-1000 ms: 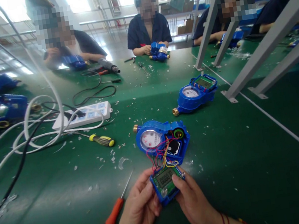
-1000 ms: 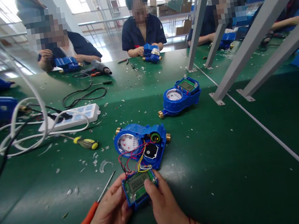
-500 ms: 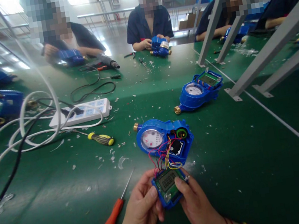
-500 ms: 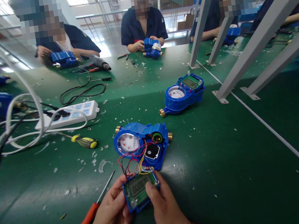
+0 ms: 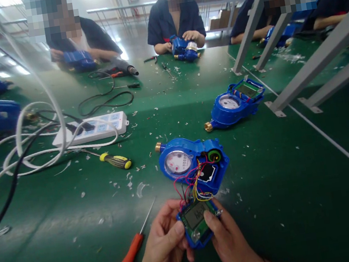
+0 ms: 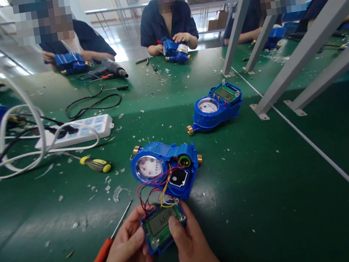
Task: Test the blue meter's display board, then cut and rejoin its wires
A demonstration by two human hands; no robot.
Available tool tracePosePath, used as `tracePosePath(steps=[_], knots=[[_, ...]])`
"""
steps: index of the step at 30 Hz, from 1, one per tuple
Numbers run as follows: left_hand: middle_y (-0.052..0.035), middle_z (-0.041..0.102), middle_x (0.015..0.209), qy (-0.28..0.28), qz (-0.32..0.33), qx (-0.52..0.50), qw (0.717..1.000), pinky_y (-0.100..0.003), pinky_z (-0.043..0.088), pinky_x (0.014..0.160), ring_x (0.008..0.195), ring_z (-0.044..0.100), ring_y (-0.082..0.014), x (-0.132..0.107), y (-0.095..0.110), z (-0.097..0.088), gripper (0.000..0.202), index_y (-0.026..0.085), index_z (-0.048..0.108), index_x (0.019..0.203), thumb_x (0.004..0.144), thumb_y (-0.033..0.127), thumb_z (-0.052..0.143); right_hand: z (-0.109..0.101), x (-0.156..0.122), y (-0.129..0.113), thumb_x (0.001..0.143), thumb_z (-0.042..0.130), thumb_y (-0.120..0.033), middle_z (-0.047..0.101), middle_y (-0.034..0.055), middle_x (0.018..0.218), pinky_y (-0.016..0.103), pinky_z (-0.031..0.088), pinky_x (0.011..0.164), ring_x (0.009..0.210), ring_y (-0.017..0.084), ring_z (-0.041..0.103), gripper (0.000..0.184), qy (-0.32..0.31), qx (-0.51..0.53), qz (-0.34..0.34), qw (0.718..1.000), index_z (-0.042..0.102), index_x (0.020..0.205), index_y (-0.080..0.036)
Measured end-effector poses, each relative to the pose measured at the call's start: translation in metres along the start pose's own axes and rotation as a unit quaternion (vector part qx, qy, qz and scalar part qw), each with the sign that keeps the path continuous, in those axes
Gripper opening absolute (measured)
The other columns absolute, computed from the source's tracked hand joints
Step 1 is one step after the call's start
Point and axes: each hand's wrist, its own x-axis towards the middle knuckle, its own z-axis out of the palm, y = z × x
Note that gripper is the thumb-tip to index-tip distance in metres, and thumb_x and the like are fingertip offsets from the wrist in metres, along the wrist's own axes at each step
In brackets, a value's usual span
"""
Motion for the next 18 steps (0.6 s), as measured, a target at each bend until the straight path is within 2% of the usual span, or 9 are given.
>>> tracePosePath(steps=[6, 11, 15, 18], knots=[[0.0025, 0.05, 0.074, 0.023, 0.0, 0.039, 0.999, -0.017, 0.049, 0.037, 0.047, 0.042, -0.0015, -0.001, 0.007, 0.003, 0.032, 0.017, 0.057, 0.097, 0.071, 0.026, 0.072, -0.001, 0.0, -0.003, 0.088, 0.044, -0.048, 0.054, 0.0082, 0.128, 0.037, 0.036, 0.101, 0.118, 0.022, 0.048, 0.047, -0.02, -0.043, 0.006, 0.999, 0.041, 0.126, -0.021], [0.0027, 0.049, 0.072, 0.023, 0.001, 0.049, 0.999, -0.018, 0.049, 0.036, 0.047, 0.042, -0.0028, 0.0, 0.006, 0.003, 0.03, 0.017, 0.055, 0.098, 0.072, 0.025, 0.069, 0.0, 0.002, -0.004, 0.089, 0.044, -0.047, 0.054, 0.0089, 0.128, 0.039, 0.036, 0.102, 0.119, 0.023, 0.048, 0.047, -0.015, -0.056, 0.005, 0.998, 0.041, 0.127, -0.02], [0.0018, 0.052, 0.075, 0.028, -0.009, 0.046, 0.999, -0.017, 0.048, 0.036, 0.045, 0.046, -0.0029, 0.001, 0.004, 0.004, 0.034, 0.019, 0.056, 0.101, 0.072, 0.028, 0.07, 0.0, 0.0, 0.004, 0.088, 0.046, -0.046, 0.057, 0.0062, 0.125, 0.038, 0.036, 0.102, 0.117, 0.023, 0.05, 0.045, 0.027, -0.041, 0.013, 0.999, 0.046, 0.126, -0.022], [-0.0033, 0.057, 0.09, 0.057, -0.001, 0.025, 0.998, -0.021, 0.049, 0.037, 0.048, 0.05, -0.0065, 0.001, 0.01, 0.004, 0.045, 0.021, 0.051, 0.114, 0.077, 0.044, 0.062, -0.001, -0.004, 0.006, 0.084, 0.051, -0.047, 0.054, 0.0064, 0.129, 0.036, 0.037, 0.102, 0.122, 0.024, 0.046, 0.049, 0.085, -0.039, 0.022, 0.995, 0.046, 0.127, -0.022]])
